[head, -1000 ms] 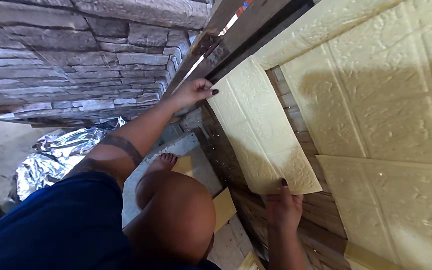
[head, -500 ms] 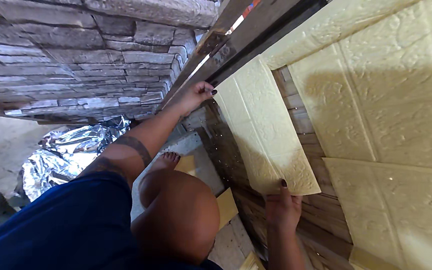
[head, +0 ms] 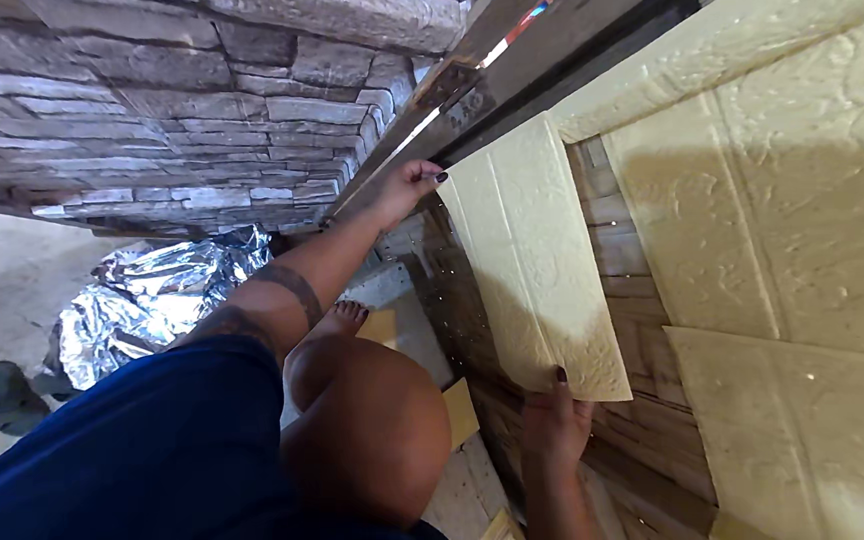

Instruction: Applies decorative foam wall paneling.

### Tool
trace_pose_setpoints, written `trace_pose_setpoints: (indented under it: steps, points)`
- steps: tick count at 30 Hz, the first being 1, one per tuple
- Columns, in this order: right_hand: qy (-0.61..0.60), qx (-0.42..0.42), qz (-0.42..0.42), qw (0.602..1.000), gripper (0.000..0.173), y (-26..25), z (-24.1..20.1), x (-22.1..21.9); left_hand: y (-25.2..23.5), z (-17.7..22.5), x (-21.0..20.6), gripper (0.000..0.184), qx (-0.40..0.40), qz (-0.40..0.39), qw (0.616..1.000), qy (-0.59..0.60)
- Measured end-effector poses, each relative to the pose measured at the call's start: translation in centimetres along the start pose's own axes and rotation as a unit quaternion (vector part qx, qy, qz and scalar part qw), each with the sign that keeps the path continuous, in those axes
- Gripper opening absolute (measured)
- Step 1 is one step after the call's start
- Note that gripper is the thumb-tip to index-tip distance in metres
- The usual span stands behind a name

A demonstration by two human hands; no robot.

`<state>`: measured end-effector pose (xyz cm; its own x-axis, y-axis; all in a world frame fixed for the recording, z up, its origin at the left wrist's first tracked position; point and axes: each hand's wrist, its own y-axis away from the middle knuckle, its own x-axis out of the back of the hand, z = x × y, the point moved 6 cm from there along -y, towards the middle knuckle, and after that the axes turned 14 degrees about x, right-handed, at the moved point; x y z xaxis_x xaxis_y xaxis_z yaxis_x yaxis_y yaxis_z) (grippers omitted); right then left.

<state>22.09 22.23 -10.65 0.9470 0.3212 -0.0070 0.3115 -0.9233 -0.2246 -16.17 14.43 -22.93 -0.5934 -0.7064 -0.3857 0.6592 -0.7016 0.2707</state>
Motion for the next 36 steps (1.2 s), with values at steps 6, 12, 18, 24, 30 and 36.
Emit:
trace_pose_setpoints:
  steps: [6, 12, 18, 24, 30, 36]
  points:
    - [-0.012, -0.006, 0.008, 1.000, 0.025, 1.0, 0.6, -0.3, -0.3, 0.0, -0.1, 0.025, -0.028, 0.009, 0.999, 0.039]
    - [-0.016, 0.001, 0.010, 1.000, 0.027, 1.0, 0.7, 0.1, -0.2, -0.3, -0.2, 0.025, 0.003, 0.042, 0.999, 0.013]
    - [-0.025, -0.002, 0.010, 1.000, 0.027, 1.1, 0.8, 0.1, -0.3, -1.4, 0.7, 0.023, 0.008, 0.082, 0.997, 0.012]
    - [-0.032, -0.003, -0.002, 0.999, 0.024, 0.8, 0.8, 0.0, -0.2, -1.7, 0.7, 0.029, 0.007, 0.080, 0.996, 0.039]
    - [-0.022, -0.009, 0.001, 1.000, 0.024, 0.7, 0.8, 0.0, 0.0, -1.6, 0.0, 0.028, -0.017, 0.050, 0.998, 0.033]
    - [-0.013, -0.001, 0.005, 1.000, 0.025, 0.4, 0.9, 0.3, 0.3, -0.8, -0.1, 0.039, -0.064, 0.076, 0.989, -0.111]
